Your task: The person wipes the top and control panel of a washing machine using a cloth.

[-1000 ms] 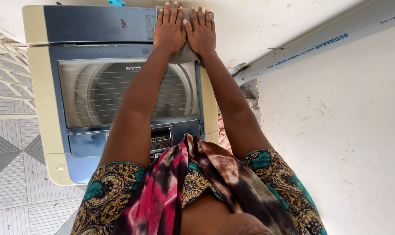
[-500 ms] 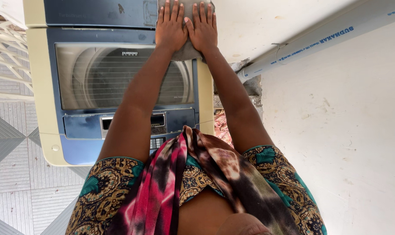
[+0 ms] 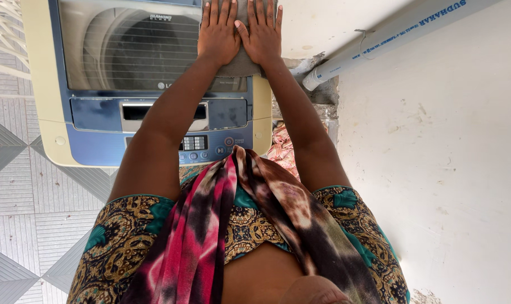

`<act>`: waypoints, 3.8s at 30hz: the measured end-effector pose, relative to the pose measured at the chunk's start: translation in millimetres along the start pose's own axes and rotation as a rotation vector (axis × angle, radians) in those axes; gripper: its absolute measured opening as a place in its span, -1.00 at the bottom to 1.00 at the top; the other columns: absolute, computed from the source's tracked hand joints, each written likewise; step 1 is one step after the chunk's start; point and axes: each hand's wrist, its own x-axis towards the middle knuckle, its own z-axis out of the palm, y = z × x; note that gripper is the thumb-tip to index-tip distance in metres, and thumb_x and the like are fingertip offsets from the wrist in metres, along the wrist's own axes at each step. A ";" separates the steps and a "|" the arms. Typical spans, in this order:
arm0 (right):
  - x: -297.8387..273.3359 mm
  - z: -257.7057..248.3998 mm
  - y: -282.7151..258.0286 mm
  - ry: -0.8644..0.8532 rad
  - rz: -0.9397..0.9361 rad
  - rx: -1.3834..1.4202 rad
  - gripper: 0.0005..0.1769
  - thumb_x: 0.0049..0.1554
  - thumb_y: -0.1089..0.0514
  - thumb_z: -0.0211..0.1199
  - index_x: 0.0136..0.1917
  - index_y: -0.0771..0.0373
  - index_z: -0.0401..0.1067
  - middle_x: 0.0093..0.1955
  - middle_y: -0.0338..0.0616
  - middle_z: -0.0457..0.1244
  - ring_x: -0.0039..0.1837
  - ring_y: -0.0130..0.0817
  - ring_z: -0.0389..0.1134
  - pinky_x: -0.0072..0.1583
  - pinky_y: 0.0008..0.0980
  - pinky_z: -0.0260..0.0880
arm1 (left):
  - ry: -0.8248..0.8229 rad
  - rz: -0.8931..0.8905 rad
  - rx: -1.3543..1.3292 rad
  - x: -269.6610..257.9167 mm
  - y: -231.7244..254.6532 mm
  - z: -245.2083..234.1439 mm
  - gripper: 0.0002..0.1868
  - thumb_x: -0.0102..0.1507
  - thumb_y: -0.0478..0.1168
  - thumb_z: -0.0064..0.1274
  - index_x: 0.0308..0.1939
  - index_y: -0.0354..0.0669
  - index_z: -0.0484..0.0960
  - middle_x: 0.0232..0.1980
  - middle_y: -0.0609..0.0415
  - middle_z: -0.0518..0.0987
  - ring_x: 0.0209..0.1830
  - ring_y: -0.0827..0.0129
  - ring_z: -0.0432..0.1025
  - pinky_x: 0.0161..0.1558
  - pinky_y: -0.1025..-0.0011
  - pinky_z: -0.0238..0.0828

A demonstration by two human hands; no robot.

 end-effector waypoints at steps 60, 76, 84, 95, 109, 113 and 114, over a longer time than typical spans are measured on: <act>-268.4 17.9 -26.5 0.050 -0.225 0.117 -0.18 0.42 -0.35 -0.26 0.68 0.25 0.02 0.74 0.07 -0.15 0.76 0.04 -0.28 0.66 0.11 -0.37 | 0.096 0.164 0.137 -266.8 72.5 14.6 -0.28 0.50 0.06 -0.32 0.66 -0.27 0.14 0.72 -0.12 0.03 0.73 -0.04 -0.16 0.64 -0.02 -0.33; -228.3 22.5 -17.1 0.076 -0.246 0.144 -0.19 0.41 -0.31 -0.19 0.66 0.31 0.06 0.73 0.11 -0.14 0.76 0.04 -0.24 0.66 0.11 -0.32 | 0.091 0.151 0.102 -229.2 69.6 13.7 -0.31 0.46 0.01 -0.33 0.62 -0.24 0.18 0.70 -0.10 0.07 0.70 -0.03 -0.14 0.60 -0.02 -0.30; -153.8 29.7 5.3 0.110 -0.174 0.177 -0.19 0.41 -0.36 -0.12 0.70 0.18 0.01 0.75 -0.03 -0.17 0.75 0.03 -0.29 0.66 0.09 -0.24 | 0.096 0.109 0.016 -156.0 49.9 20.8 -0.29 0.48 0.07 -0.33 0.64 -0.24 0.13 0.69 -0.13 0.04 0.69 -0.06 -0.18 0.58 -0.07 -0.33; -298.0 33.3 -19.0 0.073 -0.255 0.148 -0.25 0.40 -0.28 -0.22 0.65 0.20 0.07 0.73 0.05 -0.17 0.75 0.03 -0.28 0.64 0.14 -0.36 | 0.041 0.150 0.060 -286.6 87.7 13.6 -0.29 0.46 0.12 -0.35 0.60 -0.21 0.22 0.69 -0.11 0.07 0.70 -0.05 -0.15 0.61 -0.01 -0.28; -192.7 40.9 6.5 0.155 -0.157 0.270 -0.42 0.45 -0.04 -0.16 0.67 0.11 0.11 0.76 -0.11 -0.14 0.78 -0.06 -0.27 0.68 0.01 -0.18 | 0.075 0.110 0.080 -195.8 80.9 20.2 -0.34 0.53 0.04 -0.44 0.63 -0.24 0.16 0.69 -0.12 0.07 0.70 -0.06 -0.16 0.61 -0.03 -0.32; -139.7 57.6 21.8 0.186 -0.167 0.197 -0.41 0.48 -0.07 -0.18 0.71 0.03 0.03 0.77 -0.18 -0.18 0.78 -0.08 -0.29 0.69 0.01 -0.18 | 0.012 0.029 0.045 -150.2 69.8 20.6 -0.32 0.51 0.07 -0.49 0.64 -0.22 0.08 0.70 -0.11 0.00 0.70 -0.06 -0.23 0.60 -0.06 -0.38; -127.0 60.8 24.7 0.156 -0.141 0.166 -0.40 0.47 -0.09 -0.19 0.72 -0.01 0.00 0.77 -0.20 -0.19 0.78 -0.08 -0.30 0.68 0.01 -0.19 | 0.012 0.030 0.043 -140.1 67.0 20.4 -0.32 0.51 0.07 -0.49 0.64 -0.22 0.08 0.70 -0.11 0.00 0.70 -0.06 -0.23 0.60 -0.06 -0.38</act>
